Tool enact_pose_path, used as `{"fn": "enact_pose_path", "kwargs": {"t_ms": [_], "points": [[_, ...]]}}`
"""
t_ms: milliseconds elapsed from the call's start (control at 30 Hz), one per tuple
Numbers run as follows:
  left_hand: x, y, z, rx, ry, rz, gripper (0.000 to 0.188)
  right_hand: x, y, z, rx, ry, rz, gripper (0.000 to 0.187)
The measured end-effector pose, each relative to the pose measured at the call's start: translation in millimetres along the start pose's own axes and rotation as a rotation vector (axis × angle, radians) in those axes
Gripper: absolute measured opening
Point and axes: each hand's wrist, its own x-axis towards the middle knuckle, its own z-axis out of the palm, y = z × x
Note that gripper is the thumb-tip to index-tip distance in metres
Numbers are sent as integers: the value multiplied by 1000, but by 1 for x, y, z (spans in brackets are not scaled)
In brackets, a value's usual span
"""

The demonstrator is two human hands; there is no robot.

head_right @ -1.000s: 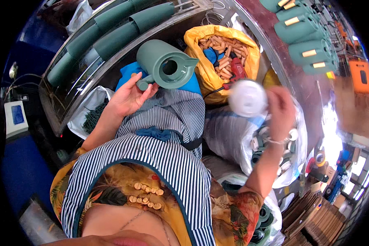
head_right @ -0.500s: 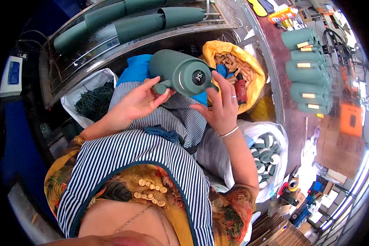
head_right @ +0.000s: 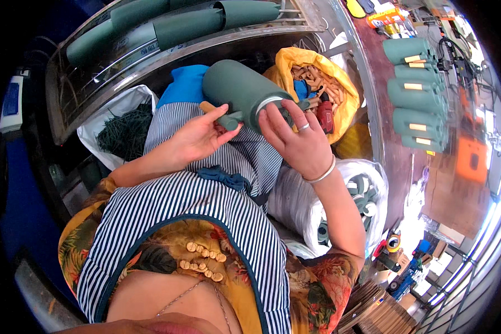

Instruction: The person assembles green plastic sprinkler housings by drilling a hole in the side, inserting a wooden peg into the hole, and then placing them on a drying rack.

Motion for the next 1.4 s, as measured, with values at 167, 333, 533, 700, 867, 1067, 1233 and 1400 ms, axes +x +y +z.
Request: {"fn": "enact_pose_path", "kwargs": {"t_ms": [167, 333, 533, 700, 867, 1067, 1233, 1400], "points": [[3, -3, 2, -16, 8, -21, 25, -9, 9, 12, 2, 58, -88, 47], [10, -11, 6, -18, 22, 3, 23, -19, 11, 28, 138, -14, 156, 58], [13, -16, 11, 19, 78, -10, 25, -28, 4, 29, -174, 53, 101, 54], [12, -15, 9, -10, 90, -5, 25, -30, 8, 29, -189, 131, -52, 51], [9, -14, 8, 23, 75, -2, 24, -24, 14, 28, -1, 28, 43, 60], [13, -22, 12, 14, 104, 7, 24, -27, 4, 37, 28, -74, 289, 84], [21, -26, 8, 15, 57, 17, 25, -24, -28, 41, 142, -319, 799, 107], [20, -28, -9, 50, 15, -45, 29, -17, -44, 36, 616, 289, 648, 103]]}}
